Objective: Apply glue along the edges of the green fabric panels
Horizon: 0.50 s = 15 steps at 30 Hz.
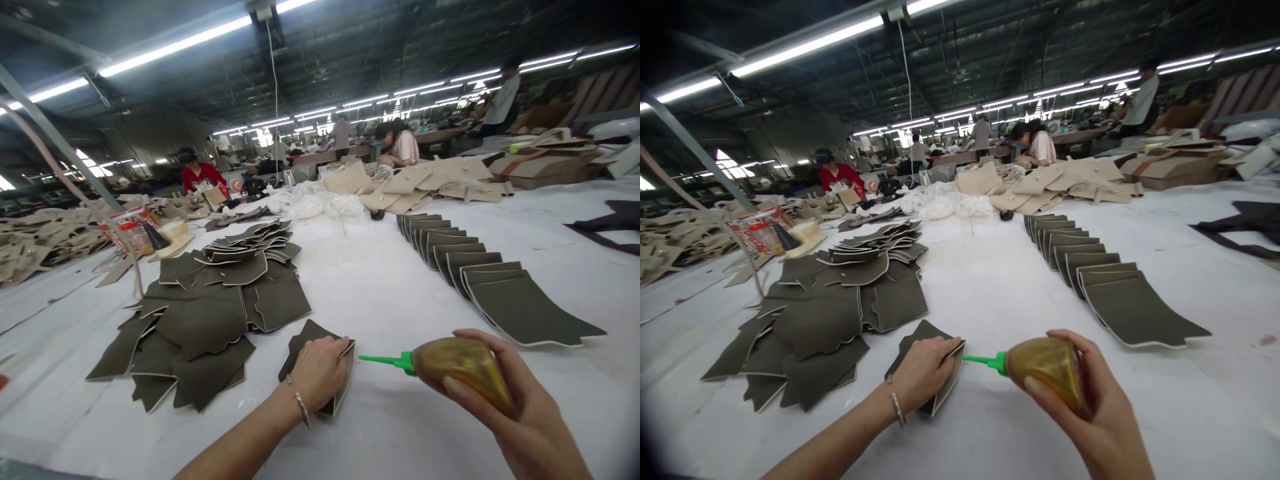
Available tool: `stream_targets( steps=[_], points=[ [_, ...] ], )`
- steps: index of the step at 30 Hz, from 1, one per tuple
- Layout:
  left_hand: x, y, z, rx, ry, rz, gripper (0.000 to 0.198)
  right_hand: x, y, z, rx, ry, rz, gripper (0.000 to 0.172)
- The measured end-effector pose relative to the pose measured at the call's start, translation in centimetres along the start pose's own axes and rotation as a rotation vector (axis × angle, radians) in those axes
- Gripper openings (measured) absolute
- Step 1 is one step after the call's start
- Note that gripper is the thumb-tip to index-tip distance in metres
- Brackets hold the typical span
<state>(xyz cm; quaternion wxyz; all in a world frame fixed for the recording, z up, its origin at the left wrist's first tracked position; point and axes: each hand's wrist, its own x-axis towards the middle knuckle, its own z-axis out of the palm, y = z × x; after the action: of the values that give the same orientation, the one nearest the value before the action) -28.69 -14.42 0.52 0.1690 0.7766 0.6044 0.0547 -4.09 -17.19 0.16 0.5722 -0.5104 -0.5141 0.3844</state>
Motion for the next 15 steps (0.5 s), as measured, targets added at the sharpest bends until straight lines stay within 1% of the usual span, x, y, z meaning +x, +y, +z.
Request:
stream_targets(
  steps=[4, 8, 11, 15],
  points=[
    [-0.1, -0.4, -0.2, 0.012, -0.005, 0.038, 0.037, -0.1, -0.3, 1.6, -0.232, -0.077, -0.079, 0.057],
    [-0.1, -0.6, -0.3, 0.003, 0.003, 0.049, 0.036, 0.1, -0.4, 2.9, -0.339, -0.14, -0.198, 0.05],
    [-0.2, -0.6, -0.2, 0.003, -0.004, 0.048, 0.037, 0.4, -0.1, 3.3, -0.405, -0.166, -0.257, 0.049],
    [-0.3, -0.7, -0.3, -0.002, -0.025, 0.057, 0.038, 0.8, 0.7, 3.2, -0.501, -0.206, -0.386, 0.05]
  ],
)
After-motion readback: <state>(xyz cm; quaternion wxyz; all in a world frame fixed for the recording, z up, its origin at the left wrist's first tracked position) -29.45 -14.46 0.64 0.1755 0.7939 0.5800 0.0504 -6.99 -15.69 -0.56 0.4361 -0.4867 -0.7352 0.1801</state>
